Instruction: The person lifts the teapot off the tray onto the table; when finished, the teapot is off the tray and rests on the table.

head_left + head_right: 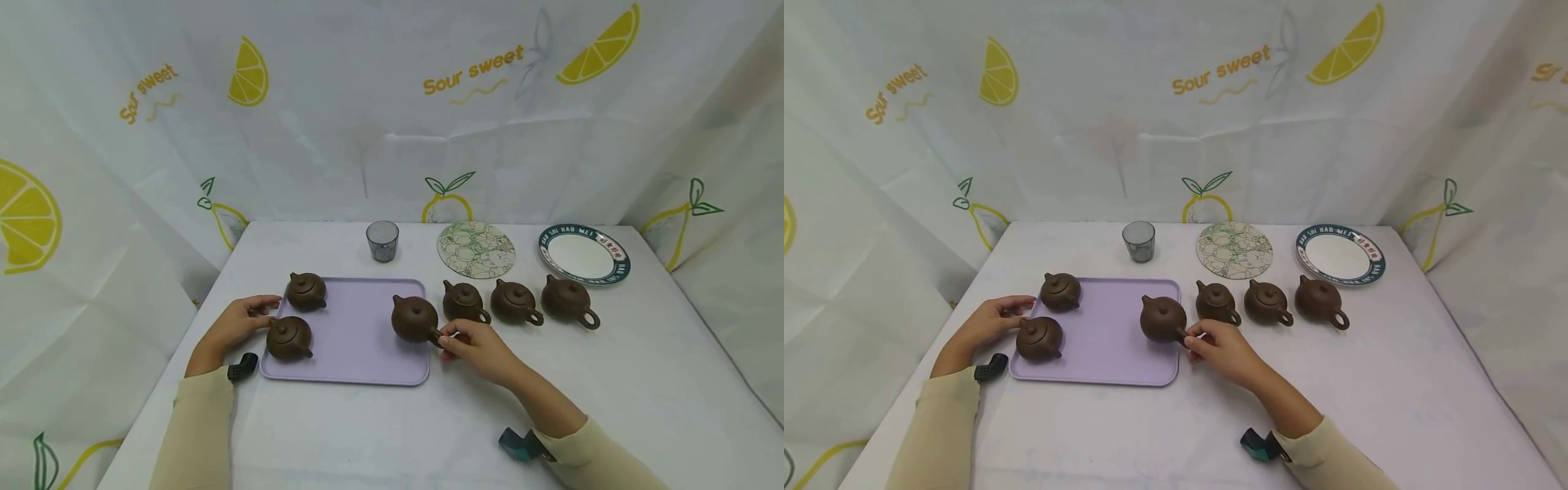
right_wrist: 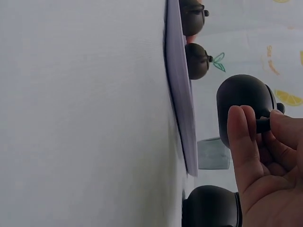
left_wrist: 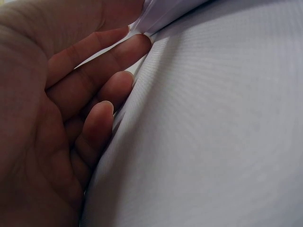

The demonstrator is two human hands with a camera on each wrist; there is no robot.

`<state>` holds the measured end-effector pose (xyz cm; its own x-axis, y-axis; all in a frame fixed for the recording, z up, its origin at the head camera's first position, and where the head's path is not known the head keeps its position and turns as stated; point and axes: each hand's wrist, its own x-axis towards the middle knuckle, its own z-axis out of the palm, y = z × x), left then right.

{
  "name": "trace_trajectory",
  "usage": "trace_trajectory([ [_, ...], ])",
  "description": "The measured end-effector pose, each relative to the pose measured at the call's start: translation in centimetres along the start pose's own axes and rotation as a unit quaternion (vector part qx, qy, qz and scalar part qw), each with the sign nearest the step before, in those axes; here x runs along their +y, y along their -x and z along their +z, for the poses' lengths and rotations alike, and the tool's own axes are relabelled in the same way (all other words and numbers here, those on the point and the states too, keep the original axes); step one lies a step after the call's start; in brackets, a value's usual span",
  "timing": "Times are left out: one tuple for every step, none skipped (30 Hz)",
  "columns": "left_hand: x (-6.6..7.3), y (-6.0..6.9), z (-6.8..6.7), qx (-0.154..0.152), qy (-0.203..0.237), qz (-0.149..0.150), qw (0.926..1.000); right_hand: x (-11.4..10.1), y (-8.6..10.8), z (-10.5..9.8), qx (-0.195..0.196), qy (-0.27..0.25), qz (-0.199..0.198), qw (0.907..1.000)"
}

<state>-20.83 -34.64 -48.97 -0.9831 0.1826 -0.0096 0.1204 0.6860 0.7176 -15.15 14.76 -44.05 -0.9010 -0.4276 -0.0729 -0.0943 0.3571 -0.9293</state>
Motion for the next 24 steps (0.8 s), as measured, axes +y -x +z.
trace_trajectory([
  [0.0,0.0,0.0,0.000,-0.001,0.000,1.0000,0.1,0.4,-0.3,-0.001,-0.001,-0.001,1.0000],
  [0.0,0.0,0.0,0.002,-0.001,-0.001,1.0000,0.2,0.7,-0.6,-0.002,-0.003,-0.003,1.0000],
  [0.1,0.0,0.0,0.002,0.000,-0.002,1.0000,0.3,1.1,-0.8,-0.004,-0.005,-0.004,1.0000],
  [0.1,0.0,0.0,0.001,-0.001,-0.001,1.0000,0.3,1.5,-1.1,-0.005,-0.004,-0.005,1.0000],
  [0.1,-0.1,0.0,0.001,0.000,-0.002,1.0000,0.4,1.8,-1.4,-0.007,-0.004,-0.004,1.0000],
  [0.1,-0.1,0.1,0.002,0.002,-0.004,1.0000,0.5,2.2,-1.6,-0.009,-0.003,-0.003,1.0000],
  [0.2,-0.1,0.0,0.002,0.004,-0.004,1.0000,0.6,2.5,-1.8,-0.010,0.001,-0.002,0.9999],
  [0.2,0.0,0.0,0.002,0.004,-0.004,1.0000,0.7,2.8,-2.1,-0.011,0.003,-0.001,0.9999],
  [0.2,0.0,0.0,0.002,0.004,-0.003,1.0000,0.7,3.0,-2.3,-0.012,0.007,0.001,0.9999],
  [0.2,0.0,0.0,0.003,0.006,-0.003,1.0000,0.8,3.3,-2.5,-0.013,0.012,0.003,0.9998],
  [0.2,0.0,0.0,0.003,0.007,-0.002,1.0000,0.9,3.5,-2.7,-0.014,0.018,0.004,0.9997],
  [0.2,0.0,0.0,0.004,0.007,-0.001,1.0000,1.0,3.7,-2.8,-0.015,0.023,0.003,0.9996],
  [0.2,0.1,0.0,0.002,0.006,0.001,1.0000,1.2,3.9,-3.0,-0.016,0.027,0.002,0.9995],
  [0.1,0.1,0.0,0.003,0.006,0.000,1.0000,1.3,4.1,-3.1,-0.019,0.029,0.001,0.9994],
  [0.1,0.1,-0.1,0.002,0.005,0.003,1.0000,1.4,4.3,-3.3,-0.020,0.031,-0.002,0.9993],
  [0.1,0.1,-0.1,0.003,0.005,0.003,1.0000,1.5,4.5,-3.4,-0.021,0.033,-0.003,0.9992],
  [0.1,0.1,-0.1,0.003,0.005,0.002,1.0000,1.7,4.6,-3.5,-0.023,0.031,-0.004,0.9992],
  [0.1,0.0,-0.1,0.005,0.006,0.001,1.0000,1.7,4.8,-3.7,-0.025,0.029,-0.005,0.9993],
  [0.1,0.0,-0.1,0.004,0.006,0.002,1.0000,1.8,5.0,-3.8,-0.027,0.028,-0.005,0.9992],
  [0.0,0.0,0.0,0.005,0.007,0.003,1.0000,1.9,5.1,-3.9,-0.028,0.027,-0.005,0.9992],
  [0.0,0.0,0.0,0.006,0.009,0.002,0.9999,2.0,5.3,-4.0,-0.029,0.030,-0.005,0.9991],
  [0.0,-0.1,0.0,0.007,0.011,0.002,0.9999,2.1,5.4,-4.1,-0.030,0.031,-0.004,0.9990],
  [0.0,-0.1,0.0,0.007,0.012,0.001,0.9999,2.2,5.5,-4.2,-0.032,0.033,-0.004,0.9989],
  [0.0,-0.1,0.1,0.007,0.011,0.003,0.9999,2.3,5.6,-4.3,-0.031,0.039,-0.005,0.9988],
])
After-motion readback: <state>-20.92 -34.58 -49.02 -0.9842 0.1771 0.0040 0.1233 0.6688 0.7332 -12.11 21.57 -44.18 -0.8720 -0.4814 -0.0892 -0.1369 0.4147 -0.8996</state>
